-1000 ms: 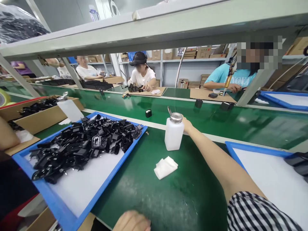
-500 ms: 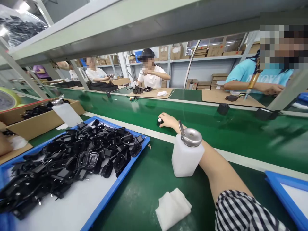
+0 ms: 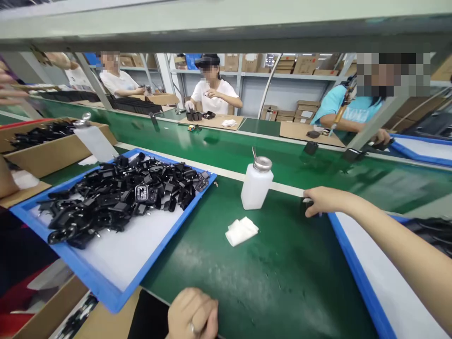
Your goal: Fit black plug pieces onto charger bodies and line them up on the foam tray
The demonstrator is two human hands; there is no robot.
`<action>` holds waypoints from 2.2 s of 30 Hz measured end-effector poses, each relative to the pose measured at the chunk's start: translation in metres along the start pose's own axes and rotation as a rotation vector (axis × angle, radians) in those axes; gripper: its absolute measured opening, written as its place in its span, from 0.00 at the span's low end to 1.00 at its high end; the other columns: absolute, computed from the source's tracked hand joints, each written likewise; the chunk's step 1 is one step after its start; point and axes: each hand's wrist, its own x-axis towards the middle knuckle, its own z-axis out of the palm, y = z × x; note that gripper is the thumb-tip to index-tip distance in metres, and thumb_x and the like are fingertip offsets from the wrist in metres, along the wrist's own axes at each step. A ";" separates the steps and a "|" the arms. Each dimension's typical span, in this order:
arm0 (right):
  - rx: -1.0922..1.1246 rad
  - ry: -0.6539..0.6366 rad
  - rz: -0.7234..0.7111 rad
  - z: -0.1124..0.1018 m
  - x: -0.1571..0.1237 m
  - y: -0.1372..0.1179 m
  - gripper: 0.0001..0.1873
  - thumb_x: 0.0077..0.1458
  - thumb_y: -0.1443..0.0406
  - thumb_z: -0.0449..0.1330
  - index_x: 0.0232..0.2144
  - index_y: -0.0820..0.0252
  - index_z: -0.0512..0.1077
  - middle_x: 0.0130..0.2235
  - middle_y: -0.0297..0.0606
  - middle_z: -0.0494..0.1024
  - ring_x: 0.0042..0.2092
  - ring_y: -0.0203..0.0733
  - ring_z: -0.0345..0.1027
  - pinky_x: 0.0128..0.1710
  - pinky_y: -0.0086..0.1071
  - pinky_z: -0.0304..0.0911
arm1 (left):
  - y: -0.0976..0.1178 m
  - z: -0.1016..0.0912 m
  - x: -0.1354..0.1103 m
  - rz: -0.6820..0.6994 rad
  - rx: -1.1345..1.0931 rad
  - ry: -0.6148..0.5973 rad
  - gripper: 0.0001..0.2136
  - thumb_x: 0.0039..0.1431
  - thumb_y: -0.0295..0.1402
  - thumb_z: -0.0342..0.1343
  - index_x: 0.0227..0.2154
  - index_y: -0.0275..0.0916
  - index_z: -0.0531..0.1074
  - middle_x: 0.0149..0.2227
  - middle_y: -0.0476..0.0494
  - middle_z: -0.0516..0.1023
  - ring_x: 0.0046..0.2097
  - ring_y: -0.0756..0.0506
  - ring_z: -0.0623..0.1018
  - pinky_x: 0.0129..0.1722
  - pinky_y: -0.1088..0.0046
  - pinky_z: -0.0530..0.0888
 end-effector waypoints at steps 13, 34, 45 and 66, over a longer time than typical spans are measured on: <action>-0.007 0.055 -0.630 0.088 -0.053 -0.147 0.23 0.40 0.60 0.61 0.40 0.60 0.62 0.38 0.39 0.69 0.36 0.44 0.64 0.29 0.31 0.59 | 0.014 -0.028 0.022 -0.157 -0.159 -0.146 0.06 0.49 0.23 0.46 0.21 0.37 0.64 0.20 0.49 0.69 0.24 0.52 0.66 0.24 0.75 0.63; 0.468 0.556 -0.554 0.102 -0.039 -0.138 0.11 0.47 0.68 0.46 0.37 0.56 0.54 0.31 0.34 0.69 0.33 0.41 0.63 0.33 0.34 0.58 | 0.020 -0.008 0.050 -0.517 0.070 -0.230 0.13 0.42 0.34 0.56 0.33 0.37 0.66 0.37 0.45 0.70 0.41 0.45 0.67 0.40 0.66 0.67; -0.082 0.773 -0.993 0.119 -0.050 -0.136 0.14 0.52 0.73 0.41 0.38 0.61 0.61 0.26 0.39 0.66 0.31 0.42 0.60 0.38 0.42 0.56 | 0.020 -0.001 0.055 -0.577 0.045 -0.235 0.11 0.40 0.34 0.57 0.31 0.39 0.70 0.34 0.47 0.70 0.38 0.46 0.67 0.38 0.68 0.67; 0.106 0.477 -0.229 0.111 -0.003 -0.070 0.23 0.45 0.60 0.46 0.44 0.67 0.57 0.48 0.52 0.60 0.50 0.53 0.52 0.46 0.47 0.54 | -0.058 -0.121 0.105 -0.769 0.560 -0.137 0.07 0.48 0.29 0.47 0.31 0.39 0.68 0.32 0.47 0.72 0.34 0.47 0.71 0.35 0.72 0.67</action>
